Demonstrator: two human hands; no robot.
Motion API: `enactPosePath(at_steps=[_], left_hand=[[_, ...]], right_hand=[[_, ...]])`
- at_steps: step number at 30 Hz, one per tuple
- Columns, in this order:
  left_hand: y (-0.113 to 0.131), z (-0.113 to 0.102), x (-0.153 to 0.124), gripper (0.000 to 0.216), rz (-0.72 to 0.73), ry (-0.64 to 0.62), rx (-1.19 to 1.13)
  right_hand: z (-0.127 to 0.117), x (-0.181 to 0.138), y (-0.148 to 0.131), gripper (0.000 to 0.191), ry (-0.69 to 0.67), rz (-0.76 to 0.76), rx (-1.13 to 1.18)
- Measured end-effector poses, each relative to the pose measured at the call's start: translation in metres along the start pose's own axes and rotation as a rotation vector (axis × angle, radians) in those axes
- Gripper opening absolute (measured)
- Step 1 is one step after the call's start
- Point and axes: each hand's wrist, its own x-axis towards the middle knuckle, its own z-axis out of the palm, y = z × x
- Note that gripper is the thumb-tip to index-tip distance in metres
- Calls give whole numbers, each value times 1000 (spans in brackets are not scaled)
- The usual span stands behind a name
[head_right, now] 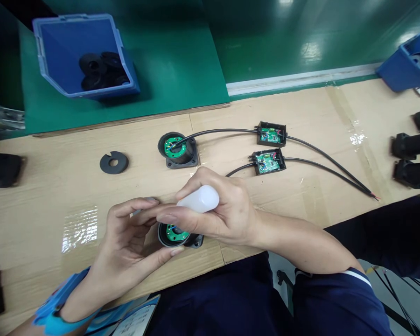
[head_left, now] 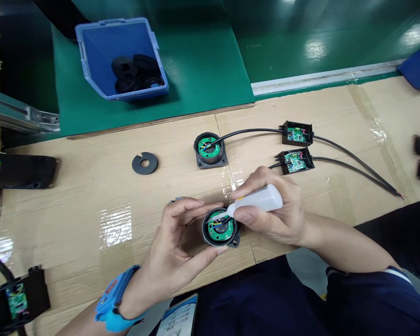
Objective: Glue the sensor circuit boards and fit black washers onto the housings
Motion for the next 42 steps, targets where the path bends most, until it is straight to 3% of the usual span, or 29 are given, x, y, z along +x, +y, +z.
enactPosePath(at_steps=[11, 15, 18, 20, 25, 27, 30, 36, 42], left_hand=[[1, 0, -2, 72, -7, -2, 79], [-4, -5, -4, 71, 35, -12, 274], [-4, -16, -1, 67, 82, -121, 394], [-4, -25, 9, 71, 64, -111, 406], [-15, -36, 67, 84, 13, 191, 647], [-24, -36, 93, 83, 41, 182, 654], [-32, -33, 114, 56, 84, 123, 584], [-16, -33, 91, 38, 297, 99, 695], [2, -31, 76, 40, 331, 99, 762]], right_hand=[[0, -1, -1, 18, -43, -16, 59], [-4, 2, 3, 16, 82, 90, 90], [-9, 7, 11, 24, 202, 202, 158], [-12, 13, 16, 30, 280, 272, 212], [-18, 30, 18, 45, 478, 361, 202], [-20, 35, 18, 46, 513, 354, 169], [-23, 37, 20, 41, 531, 317, 128], [-25, 29, 29, 31, 504, 199, -18], [-23, 21, 28, 23, 378, 75, -182]])
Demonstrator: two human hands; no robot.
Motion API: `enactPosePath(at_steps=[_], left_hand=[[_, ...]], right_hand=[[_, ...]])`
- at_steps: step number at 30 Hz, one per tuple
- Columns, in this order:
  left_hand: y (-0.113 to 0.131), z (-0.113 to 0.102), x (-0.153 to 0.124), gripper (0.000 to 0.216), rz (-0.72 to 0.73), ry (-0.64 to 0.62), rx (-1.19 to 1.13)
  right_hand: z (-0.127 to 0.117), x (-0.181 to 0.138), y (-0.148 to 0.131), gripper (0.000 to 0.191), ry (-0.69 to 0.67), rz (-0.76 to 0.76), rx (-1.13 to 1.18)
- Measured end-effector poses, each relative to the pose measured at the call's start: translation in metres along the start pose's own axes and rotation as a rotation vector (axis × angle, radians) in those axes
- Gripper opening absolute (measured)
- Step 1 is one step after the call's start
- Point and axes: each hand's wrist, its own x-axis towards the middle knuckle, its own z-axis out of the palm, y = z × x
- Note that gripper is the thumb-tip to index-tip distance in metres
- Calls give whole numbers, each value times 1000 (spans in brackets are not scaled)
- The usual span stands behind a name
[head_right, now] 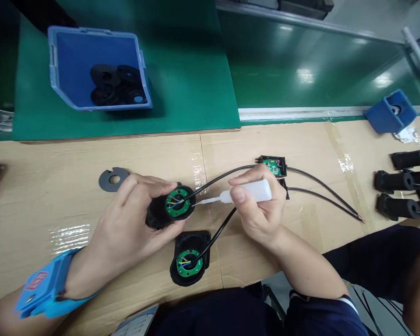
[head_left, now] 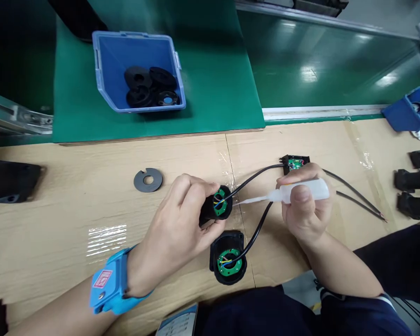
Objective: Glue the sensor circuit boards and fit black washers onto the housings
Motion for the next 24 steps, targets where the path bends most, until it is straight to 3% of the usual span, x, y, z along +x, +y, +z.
enactPosePath(at_steps=[6, 24], left_hand=[[4, -1, -3, 50, -13, -10, -27], [7, -3, -1, 50, -76, -46, -52]], right_hand=[[-2, -4, -5, 18, -100, -75, -38], [-4, -4, -6, 17, -140, -217, -154]])
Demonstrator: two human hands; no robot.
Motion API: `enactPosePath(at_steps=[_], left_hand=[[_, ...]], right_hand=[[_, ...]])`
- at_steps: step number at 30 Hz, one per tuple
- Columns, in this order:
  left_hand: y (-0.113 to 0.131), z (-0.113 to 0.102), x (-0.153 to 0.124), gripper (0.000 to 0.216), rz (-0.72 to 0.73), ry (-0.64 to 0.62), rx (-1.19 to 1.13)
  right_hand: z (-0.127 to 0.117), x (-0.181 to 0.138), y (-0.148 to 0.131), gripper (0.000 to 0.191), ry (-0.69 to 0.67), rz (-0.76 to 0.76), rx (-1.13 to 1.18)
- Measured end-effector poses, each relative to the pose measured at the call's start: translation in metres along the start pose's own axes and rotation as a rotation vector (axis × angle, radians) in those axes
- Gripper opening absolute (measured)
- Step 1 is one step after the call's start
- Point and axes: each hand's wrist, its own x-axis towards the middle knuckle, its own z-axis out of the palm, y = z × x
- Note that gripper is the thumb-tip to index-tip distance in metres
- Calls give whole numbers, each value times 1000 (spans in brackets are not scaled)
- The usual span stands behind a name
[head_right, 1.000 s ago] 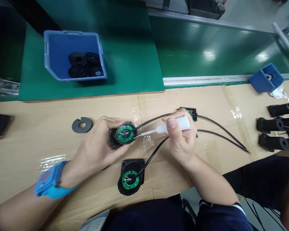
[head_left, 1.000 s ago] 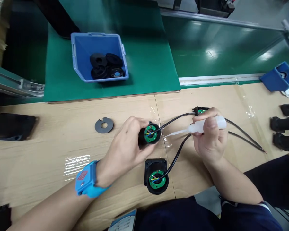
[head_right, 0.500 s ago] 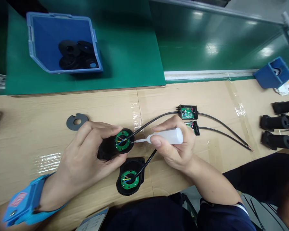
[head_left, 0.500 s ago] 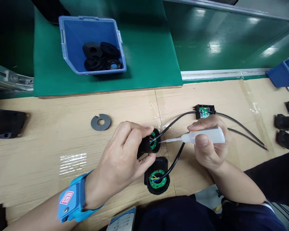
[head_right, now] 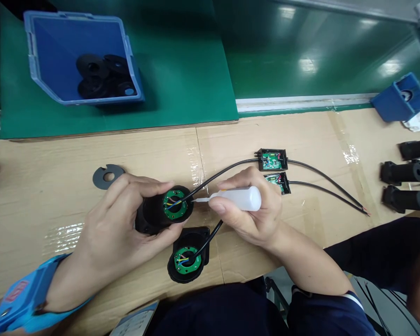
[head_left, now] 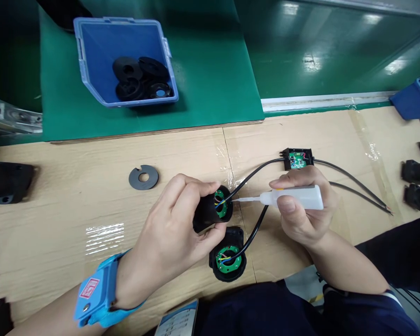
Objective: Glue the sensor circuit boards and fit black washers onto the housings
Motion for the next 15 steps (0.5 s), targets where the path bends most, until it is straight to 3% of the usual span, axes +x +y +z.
enactPosePath(at_steps=[8, 15], left_hand=[[1, -2, 3, 40, -91, -41, -110], [-7, 3, 6, 46, -144, -166, -259]], right_hand=[[-1, 0, 0, 20, 8, -59, -50], [9, 4, -2, 23, 173, 170, 236]])
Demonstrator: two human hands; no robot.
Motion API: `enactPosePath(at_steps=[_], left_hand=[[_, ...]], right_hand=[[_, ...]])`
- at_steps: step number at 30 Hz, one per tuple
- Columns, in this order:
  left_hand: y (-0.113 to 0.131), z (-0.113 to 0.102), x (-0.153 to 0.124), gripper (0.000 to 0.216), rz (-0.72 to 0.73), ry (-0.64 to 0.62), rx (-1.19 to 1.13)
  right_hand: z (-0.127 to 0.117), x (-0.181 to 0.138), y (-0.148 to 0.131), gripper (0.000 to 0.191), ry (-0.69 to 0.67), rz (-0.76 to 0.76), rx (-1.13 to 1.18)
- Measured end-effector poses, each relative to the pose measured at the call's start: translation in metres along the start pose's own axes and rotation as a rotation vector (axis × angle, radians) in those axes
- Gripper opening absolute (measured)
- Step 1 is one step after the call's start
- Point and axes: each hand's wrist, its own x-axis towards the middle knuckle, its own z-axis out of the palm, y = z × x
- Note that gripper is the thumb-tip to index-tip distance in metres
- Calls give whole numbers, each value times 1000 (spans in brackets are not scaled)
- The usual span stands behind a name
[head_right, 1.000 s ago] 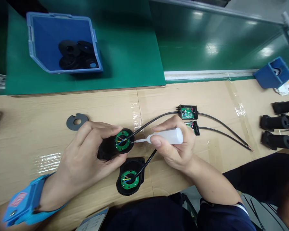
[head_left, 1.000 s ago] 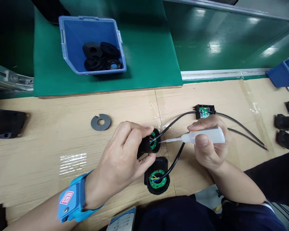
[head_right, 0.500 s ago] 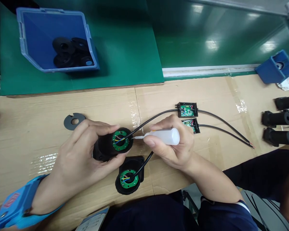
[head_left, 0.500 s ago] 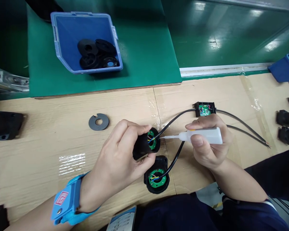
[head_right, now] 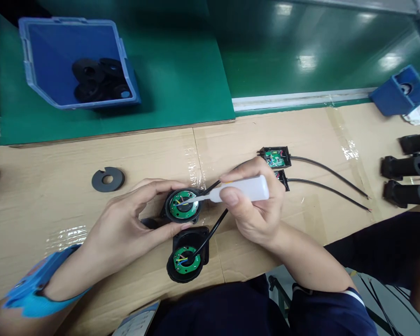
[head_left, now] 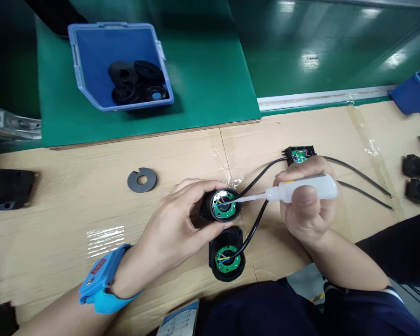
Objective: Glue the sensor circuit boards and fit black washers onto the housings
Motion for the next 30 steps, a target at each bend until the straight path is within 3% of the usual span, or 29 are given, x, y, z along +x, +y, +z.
enactPosePath(at_steps=[7, 15, 30], left_hand=[[-5, 7, -3, 52, -143, -112, -176], [-2, 7, -2, 50, -119, -91, -192], [0, 6, -2, 48, -126, -95, -140]], right_hand=[[8, -2, 2, 18, -137, -5, -34], [10, 1, -4, 19, -206, -3, -36], [9, -1, 0, 15, -157, 21, -9]])
